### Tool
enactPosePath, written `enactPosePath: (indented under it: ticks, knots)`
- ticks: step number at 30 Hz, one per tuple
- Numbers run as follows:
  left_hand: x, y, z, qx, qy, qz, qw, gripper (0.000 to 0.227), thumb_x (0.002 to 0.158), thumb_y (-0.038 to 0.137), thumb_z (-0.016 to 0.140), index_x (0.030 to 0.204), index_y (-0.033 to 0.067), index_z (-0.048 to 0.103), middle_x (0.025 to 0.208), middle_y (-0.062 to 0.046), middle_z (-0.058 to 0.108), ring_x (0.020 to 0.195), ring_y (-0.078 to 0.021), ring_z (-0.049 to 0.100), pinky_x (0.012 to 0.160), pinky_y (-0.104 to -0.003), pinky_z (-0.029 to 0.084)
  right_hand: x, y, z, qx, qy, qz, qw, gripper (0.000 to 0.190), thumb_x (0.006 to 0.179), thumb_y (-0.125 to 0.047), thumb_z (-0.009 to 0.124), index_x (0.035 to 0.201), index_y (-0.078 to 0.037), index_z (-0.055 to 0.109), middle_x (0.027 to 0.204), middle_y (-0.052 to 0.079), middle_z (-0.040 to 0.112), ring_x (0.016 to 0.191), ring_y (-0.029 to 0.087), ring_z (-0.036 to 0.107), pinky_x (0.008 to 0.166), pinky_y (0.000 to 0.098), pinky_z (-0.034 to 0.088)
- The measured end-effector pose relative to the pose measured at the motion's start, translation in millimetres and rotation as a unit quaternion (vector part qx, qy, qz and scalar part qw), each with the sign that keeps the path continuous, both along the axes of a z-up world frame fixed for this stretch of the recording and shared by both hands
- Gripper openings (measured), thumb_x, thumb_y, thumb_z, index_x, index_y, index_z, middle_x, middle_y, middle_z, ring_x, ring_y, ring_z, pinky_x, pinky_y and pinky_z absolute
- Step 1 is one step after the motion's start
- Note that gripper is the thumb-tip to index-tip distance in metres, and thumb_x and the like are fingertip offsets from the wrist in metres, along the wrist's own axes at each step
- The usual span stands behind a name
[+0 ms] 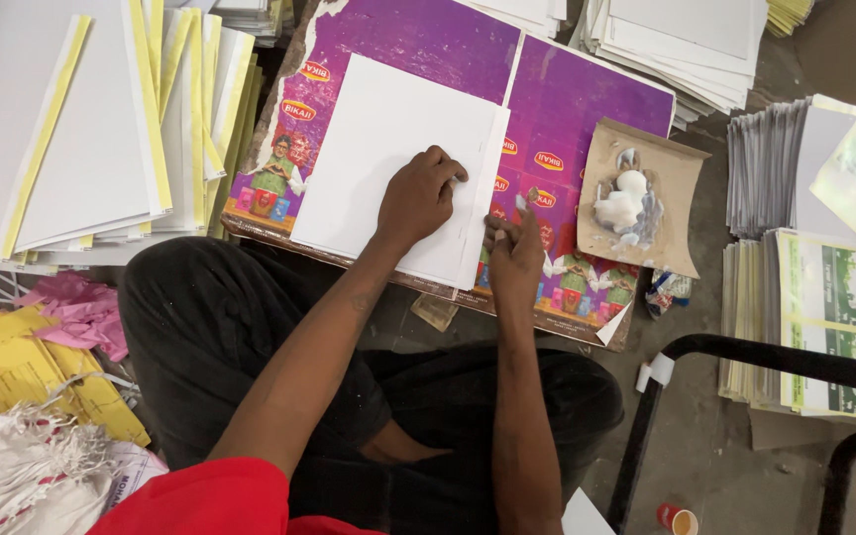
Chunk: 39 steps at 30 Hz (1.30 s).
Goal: The person sits on the floor and repeatedly applies glue to the spine of a white paper sheet, then presses it onto a purple-covered board. The person handles multiple sheets one at a time, aligning and smoothing each glued edge.
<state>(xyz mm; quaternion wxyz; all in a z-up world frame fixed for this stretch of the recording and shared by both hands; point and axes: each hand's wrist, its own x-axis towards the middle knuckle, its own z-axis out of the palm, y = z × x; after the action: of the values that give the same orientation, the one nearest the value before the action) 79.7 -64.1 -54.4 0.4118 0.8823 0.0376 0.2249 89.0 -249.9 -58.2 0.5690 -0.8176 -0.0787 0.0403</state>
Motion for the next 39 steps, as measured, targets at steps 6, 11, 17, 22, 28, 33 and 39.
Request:
enactPosePath:
  ticks: [6,11,17,22,28,33,39]
  knots:
    - [1,-1,-1,0.008,0.002,0.003,1.0,0.017,0.088,0.002,0.064,0.097,0.0133,0.072,0.097,-0.001,0.062,0.096,-0.022,0.064,0.081,-0.04,0.053,4,-2,-10,0.096,0.062,0.012,0.993,0.051,0.101,0.007,0.049,0.149,0.001,0.035,0.122,0.022,0.073,0.102,0.022,0.067,0.088,0.0301,0.056]
    - [0,-1,0,0.007,0.01,0.0,1.0,0.017,0.087,0.002,0.063,0.096,0.0133,0.072,0.097,-0.001,0.062,0.096,-0.0218,0.064,0.08,-0.04,0.053,-1,-1,-11,0.084,0.054,-0.022,0.995,0.048,0.099,0.008,0.046,0.144,0.001,0.032,0.129,0.023,0.067,0.112,0.022,0.069,0.091,0.0319,0.061]
    - [0,-1,-1,0.001,0.01,-0.003,1.0,0.018,0.086,0.001,0.063,0.096,0.013,0.073,0.097,-0.002,0.062,0.096,-0.0221,0.064,0.081,-0.04,0.053,-2,-3,-4,0.094,0.051,-0.006,0.994,0.046,0.101,0.008,0.046,0.144,0.001,0.033,0.128,0.023,0.069,0.112,0.024,0.071,0.091,0.0318,0.059]
    - [0,0,-1,-0.009,0.008,-0.005,1.0,0.018,0.087,0.001,0.063,0.096,0.0129,0.072,0.098,-0.002,0.063,0.097,-0.022,0.064,0.082,-0.04,0.053,-2,-1,-3,0.087,0.047,0.0,0.995,0.048,0.102,0.006,0.044,0.148,-0.003,0.035,0.126,0.022,0.069,0.109,0.023,0.07,0.089,0.0314,0.058]
    - [0,0,0,0.006,0.014,-0.008,1.0,0.018,0.087,0.001,0.063,0.096,0.0128,0.073,0.098,-0.003,0.063,0.098,-0.0231,0.064,0.082,-0.041,0.053,-1,-2,-3,0.078,0.022,0.017,0.997,0.044,0.105,0.003,0.042,0.149,-0.004,0.042,0.129,0.019,0.07,0.112,0.023,0.069,0.093,0.0328,0.058]
    - [-1,-1,1,0.007,0.015,-0.008,1.0,0.015,0.087,0.004,0.064,0.097,0.013,0.073,0.099,-0.002,0.063,0.098,-0.0226,0.063,0.081,-0.041,0.053,-2,1,0,0.077,0.034,0.001,0.996,0.05,0.103,0.003,0.045,0.152,-0.005,0.038,0.128,0.019,0.07,0.11,0.023,0.071,0.091,0.0335,0.058]
    - [3,-2,7,-0.003,0.055,0.005,0.998,0.015,0.093,0.029,0.072,0.094,0.0144,0.074,0.096,-0.002,0.062,0.093,-0.0216,0.064,0.078,-0.04,0.053,-6,10,0,0.093,0.004,0.033,0.995,0.058,0.101,0.005,0.049,0.155,-0.006,0.03,0.132,0.019,0.067,0.111,0.026,0.072,0.096,0.0357,0.06]
